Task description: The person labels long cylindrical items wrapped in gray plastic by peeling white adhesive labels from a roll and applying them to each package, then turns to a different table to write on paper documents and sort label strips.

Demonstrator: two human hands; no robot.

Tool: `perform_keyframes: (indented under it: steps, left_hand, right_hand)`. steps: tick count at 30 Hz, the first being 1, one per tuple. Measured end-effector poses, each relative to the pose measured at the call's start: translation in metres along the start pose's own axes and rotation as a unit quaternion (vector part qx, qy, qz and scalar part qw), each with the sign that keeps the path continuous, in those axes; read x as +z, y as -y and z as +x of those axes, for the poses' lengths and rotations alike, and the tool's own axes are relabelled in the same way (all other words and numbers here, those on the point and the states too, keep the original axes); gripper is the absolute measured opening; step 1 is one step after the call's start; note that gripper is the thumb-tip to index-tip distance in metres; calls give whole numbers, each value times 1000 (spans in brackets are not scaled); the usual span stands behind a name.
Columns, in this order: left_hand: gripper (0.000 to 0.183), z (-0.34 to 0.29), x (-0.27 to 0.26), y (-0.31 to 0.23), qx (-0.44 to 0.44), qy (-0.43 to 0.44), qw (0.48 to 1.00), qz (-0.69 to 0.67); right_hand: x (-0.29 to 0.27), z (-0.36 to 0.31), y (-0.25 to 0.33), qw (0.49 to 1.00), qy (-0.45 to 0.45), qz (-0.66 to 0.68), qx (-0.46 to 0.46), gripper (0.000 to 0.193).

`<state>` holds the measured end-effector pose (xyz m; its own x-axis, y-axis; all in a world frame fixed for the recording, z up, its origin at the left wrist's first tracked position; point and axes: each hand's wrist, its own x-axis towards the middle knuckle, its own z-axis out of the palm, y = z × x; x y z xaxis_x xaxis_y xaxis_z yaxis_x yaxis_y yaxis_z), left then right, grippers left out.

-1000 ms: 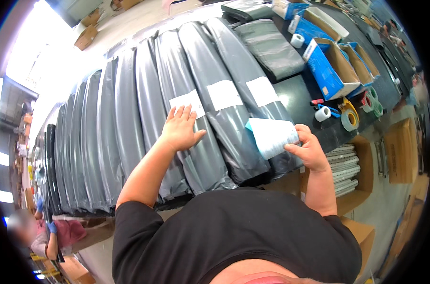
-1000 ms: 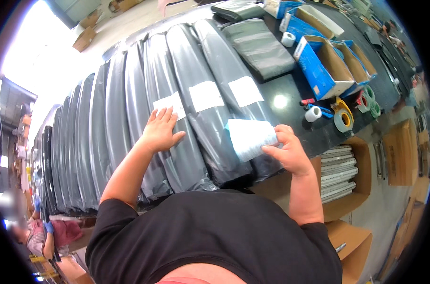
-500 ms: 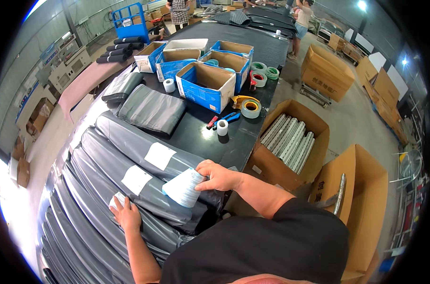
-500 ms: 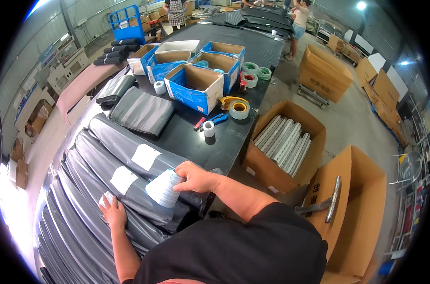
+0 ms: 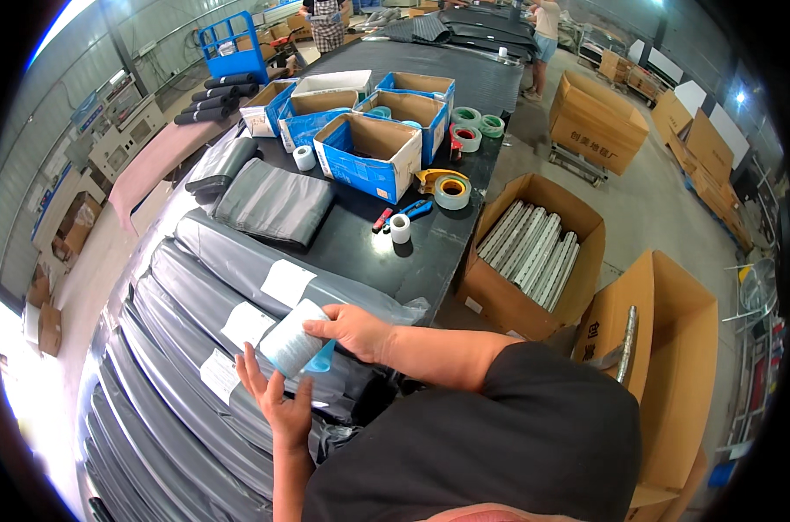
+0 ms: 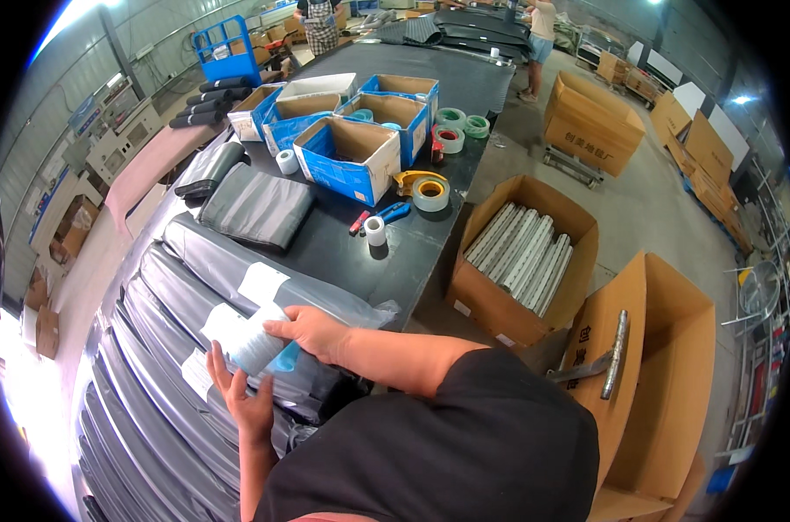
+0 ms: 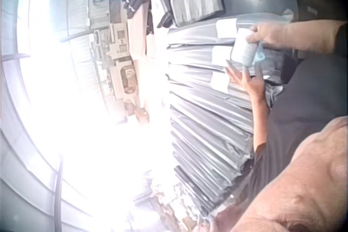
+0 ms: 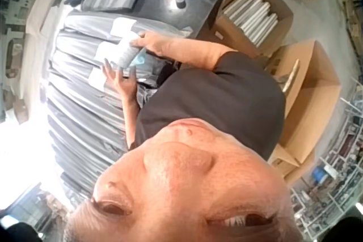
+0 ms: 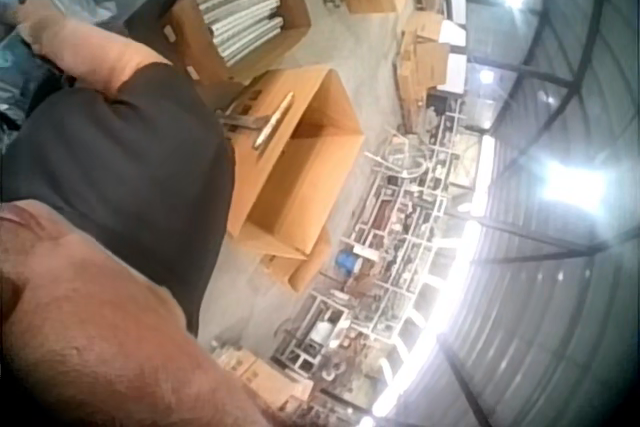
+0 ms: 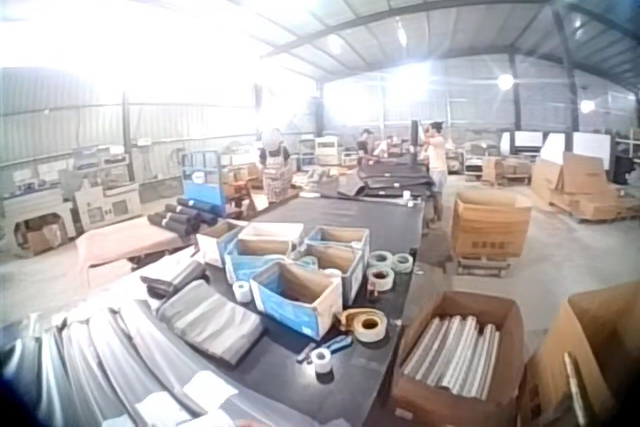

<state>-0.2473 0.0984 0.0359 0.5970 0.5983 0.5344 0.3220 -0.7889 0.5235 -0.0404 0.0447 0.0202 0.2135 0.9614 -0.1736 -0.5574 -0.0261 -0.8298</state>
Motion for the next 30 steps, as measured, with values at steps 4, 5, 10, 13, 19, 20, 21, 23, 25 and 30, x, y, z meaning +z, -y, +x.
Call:
perform_keyframes:
  steps: [4, 5, 10, 13, 19, 20, 21, 23, 25, 30]
  left_hand:
    - [22, -1, 10, 2, -28, -72, 996, -48]
    - [26, -2, 10, 3, -61, -93, 986, -126]
    - [28, -8, 16, 1, -174, -114, 925, -319]
    - [31, -5, 20, -14, -186, -108, 923, -318]
    - [27, -2, 28, -29, -160, -70, 954, -244]
    - [26, -1, 27, -34, -163, -72, 955, -237]
    - [26, 0, 25, -32, -166, -77, 955, -233]
    - [25, -5, 21, -24, -191, -78, 935, -289]
    - [28, 7, 27, -31, -176, -74, 940, -284]
    - [24, 9, 23, -48, -299, -138, 846, -419]
  right_hand:
    - [2, -3, -6, 1000, 20, 2, -2, 39]
    - [3, -7, 0, 988, 42, -130, -67, 38]
    - [-7, -25, 3, 891, 71, -399, -205, 36]
    - [-17, -26, 1, 884, 67, -408, -219, 33]
    - [-30, -28, 10, 896, 51, -392, -203, 29]
    - [-30, -26, 12, 903, 58, -381, -187, 30]
    - [-29, -25, 14, 904, 65, -380, -187, 30]
    - [-25, -23, 13, 881, 91, -388, -256, 37]
    - [-48, -13, -14, 800, 11, -436, -412, 46]
    - [-36, -19, 16, 754, 70, -496, -424, 32]
